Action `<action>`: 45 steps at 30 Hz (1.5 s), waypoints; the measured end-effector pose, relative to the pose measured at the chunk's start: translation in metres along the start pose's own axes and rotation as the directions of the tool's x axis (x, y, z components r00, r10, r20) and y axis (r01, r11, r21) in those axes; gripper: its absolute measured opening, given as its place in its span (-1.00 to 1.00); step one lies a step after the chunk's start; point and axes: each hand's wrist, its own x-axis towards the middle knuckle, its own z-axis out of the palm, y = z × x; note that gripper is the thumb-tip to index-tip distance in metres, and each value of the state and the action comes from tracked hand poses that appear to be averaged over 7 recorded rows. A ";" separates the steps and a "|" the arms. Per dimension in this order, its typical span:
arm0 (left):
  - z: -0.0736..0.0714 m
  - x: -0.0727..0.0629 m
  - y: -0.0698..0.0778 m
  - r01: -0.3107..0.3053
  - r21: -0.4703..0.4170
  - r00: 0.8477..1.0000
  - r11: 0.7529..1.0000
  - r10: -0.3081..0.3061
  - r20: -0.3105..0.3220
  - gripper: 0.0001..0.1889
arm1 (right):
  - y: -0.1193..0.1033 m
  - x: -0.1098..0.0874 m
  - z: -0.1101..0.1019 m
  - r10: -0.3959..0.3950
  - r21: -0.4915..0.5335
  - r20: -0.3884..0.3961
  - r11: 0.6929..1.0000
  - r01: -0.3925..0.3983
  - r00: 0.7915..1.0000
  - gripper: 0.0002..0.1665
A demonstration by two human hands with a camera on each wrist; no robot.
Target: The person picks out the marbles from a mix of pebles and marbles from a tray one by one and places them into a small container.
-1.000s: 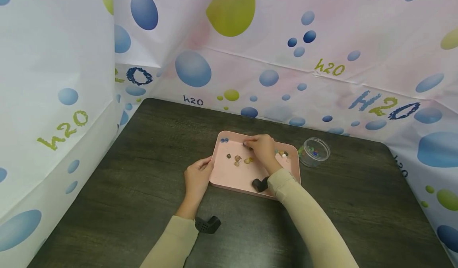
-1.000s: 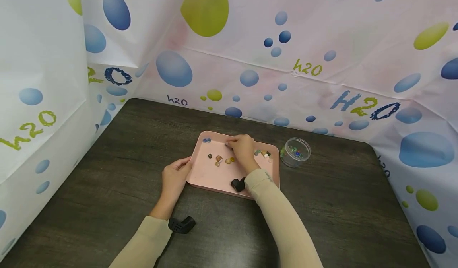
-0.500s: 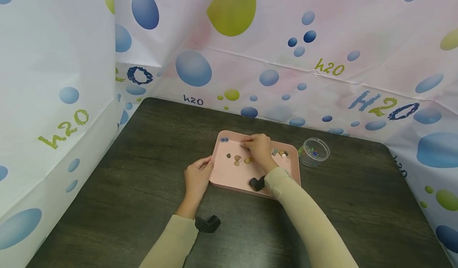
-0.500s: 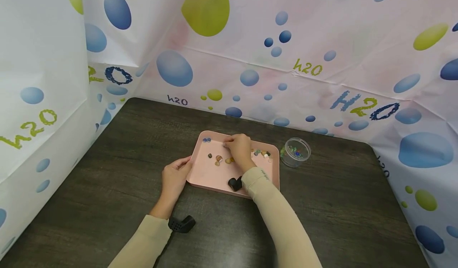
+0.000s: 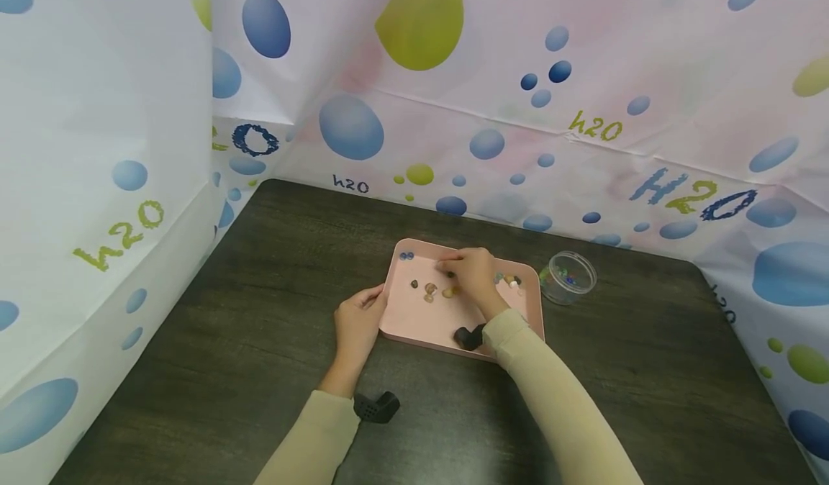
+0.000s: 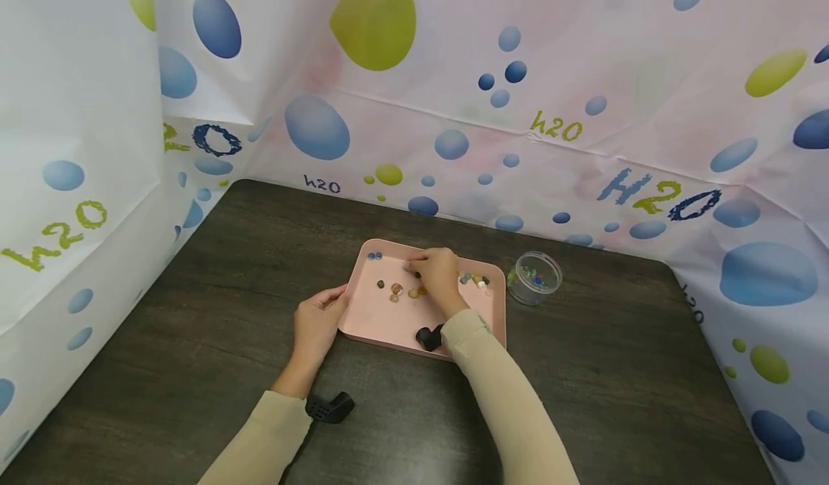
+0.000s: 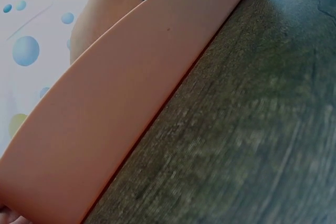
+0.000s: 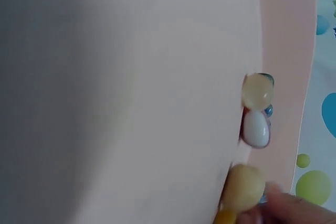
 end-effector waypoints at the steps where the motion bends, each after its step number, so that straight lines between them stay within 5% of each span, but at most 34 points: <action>1: 0.000 0.000 -0.001 0.000 0.002 1.000 1.000 0.000 -0.001 -0.79 | 0.000 -0.001 -0.002 0.006 0.011 0.000 1.000 -0.006 1.000 -0.86; 11: 0.003 -0.001 -0.001 0.000 -0.003 1.000 1.000 0.000 0.000 -0.79 | -0.003 -0.014 -0.044 0.086 0.106 -0.023 0.991 -0.083 0.996 -0.74; 25: -0.002 -0.005 -0.003 0.013 0.001 1.000 1.000 -0.013 0.017 -0.78 | 0.031 -0.038 -0.118 0.159 0.148 -0.114 0.979 -0.141 0.981 -0.54; 34: 0.000 -0.002 -0.004 0.005 0.018 1.000 1.000 -0.005 0.011 -0.76 | 0.071 -0.037 -0.168 0.261 0.093 -0.282 0.965 -0.244 0.923 -0.48; 45: 0.001 -0.001 -0.001 0.011 0.010 1.000 1.000 -0.011 0.017 -0.77 | 0.108 -0.035 -0.188 0.378 0.170 -0.319 0.925 -0.340 0.869 -0.60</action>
